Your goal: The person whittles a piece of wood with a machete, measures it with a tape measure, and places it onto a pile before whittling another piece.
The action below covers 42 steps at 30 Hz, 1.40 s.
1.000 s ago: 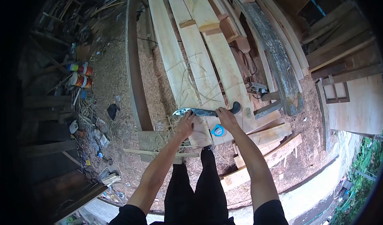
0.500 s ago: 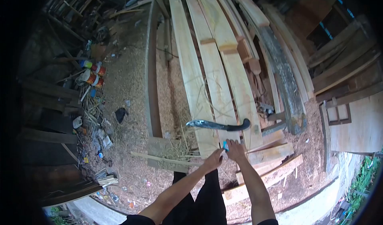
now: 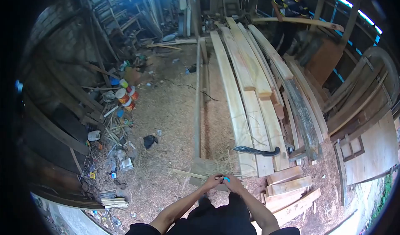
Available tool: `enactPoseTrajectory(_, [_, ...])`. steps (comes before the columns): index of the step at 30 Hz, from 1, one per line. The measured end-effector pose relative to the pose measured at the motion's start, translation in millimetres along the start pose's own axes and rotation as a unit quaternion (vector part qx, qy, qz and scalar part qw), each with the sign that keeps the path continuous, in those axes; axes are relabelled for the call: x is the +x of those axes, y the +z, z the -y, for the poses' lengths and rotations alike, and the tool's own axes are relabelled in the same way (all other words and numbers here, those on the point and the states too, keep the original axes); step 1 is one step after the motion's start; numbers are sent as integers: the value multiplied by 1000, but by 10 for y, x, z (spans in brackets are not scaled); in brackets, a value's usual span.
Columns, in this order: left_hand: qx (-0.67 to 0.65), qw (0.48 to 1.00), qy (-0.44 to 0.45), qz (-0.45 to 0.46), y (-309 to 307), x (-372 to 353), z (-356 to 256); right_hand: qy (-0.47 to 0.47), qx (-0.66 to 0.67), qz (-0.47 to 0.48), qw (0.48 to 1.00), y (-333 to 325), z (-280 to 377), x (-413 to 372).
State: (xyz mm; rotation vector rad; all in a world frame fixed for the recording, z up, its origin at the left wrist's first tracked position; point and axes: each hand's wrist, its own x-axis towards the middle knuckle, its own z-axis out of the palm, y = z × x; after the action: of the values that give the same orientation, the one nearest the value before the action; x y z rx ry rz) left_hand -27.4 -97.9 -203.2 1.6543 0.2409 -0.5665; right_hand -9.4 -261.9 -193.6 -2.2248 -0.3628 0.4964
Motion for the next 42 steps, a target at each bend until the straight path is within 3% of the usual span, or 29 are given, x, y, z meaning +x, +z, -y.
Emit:
enactPoseTrajectory(2, [-48, 998, 29, -7, -323, -87, 272, -40, 44, 70, 996, 147, 491, 91])
enactPoseTrajectory(4, [-168, 985, 2, 24, -649, -255, 254, -33, 11, 67, 997, 418, 596, 161])
enactPoseTrajectory(6, [-206, 979, 4, -4, -899, -453, 216, -22, 36, 81, 996, 593, 756, 256])
enactPoseTrajectory(8, [-233, 968, -95, 27, -1060, -615, 230, -18, 35, 121, 992, 670, 965, 276])
enactPoseTrajectory(9, [-266, 960, -81, 42, -1118, -608, 381, -32, 5, 112, 993, 677, 1109, 242])
enactPoseTrajectory(12, [-257, 961, -68, 71, -1268, -713, 510, -57, -26, 118, 991, 778, 1203, 167])
enactPoseTrajectory(16, [-316, 943, -86, 63, -1363, -925, 467, 6, -16, 208, 978, 766, 1340, 232])
enactPoseTrajectory(18, [-344, 934, -80, 51, -1355, -980, 483, -114, -65, 186, 974, 804, 1302, 268])
enactPoseTrajectory(21, [-313, 948, -48, -14, -1243, -1201, 459, -128, -53, 219, 966, 854, 1374, 174])
enactPoseTrajectory(24, [-284, 958, -32, 24, -1225, -1302, 649, -151, -8, 236, 960, 963, 1312, 9])
enactPoseTrajectory(26, [-274, 961, -33, -20, -1257, -1280, 746, -147, -32, 240, 959, 986, 1212, -62])
enactPoseTrajectory(29, [-292, 948, -29, -125, -1315, -1468, 762, -78, -98, 227, 966, 930, 753, -190])
enactPoseTrajectory(30, [-294, 948, -33, -120, -1401, -1486, 839, -71, -99, 227, 966, 858, 646, -272])
enactPoseTrajectory(32, [-198, 972, -49, -113, -1669, -1379, 973, 31, -130, 256, 957, 772, 566, -256])
enactPoseTrajectory(36, [-213, 965, -38, -149, -1948, -1171, 1009, 30, -180, 184, 966, 852, 867, -51])
enactPoseTrajectory(42, [-208, 954, -33, -214, -2201, -736, 1349, 154, -187, 145, 959, 1273, 968, 502])
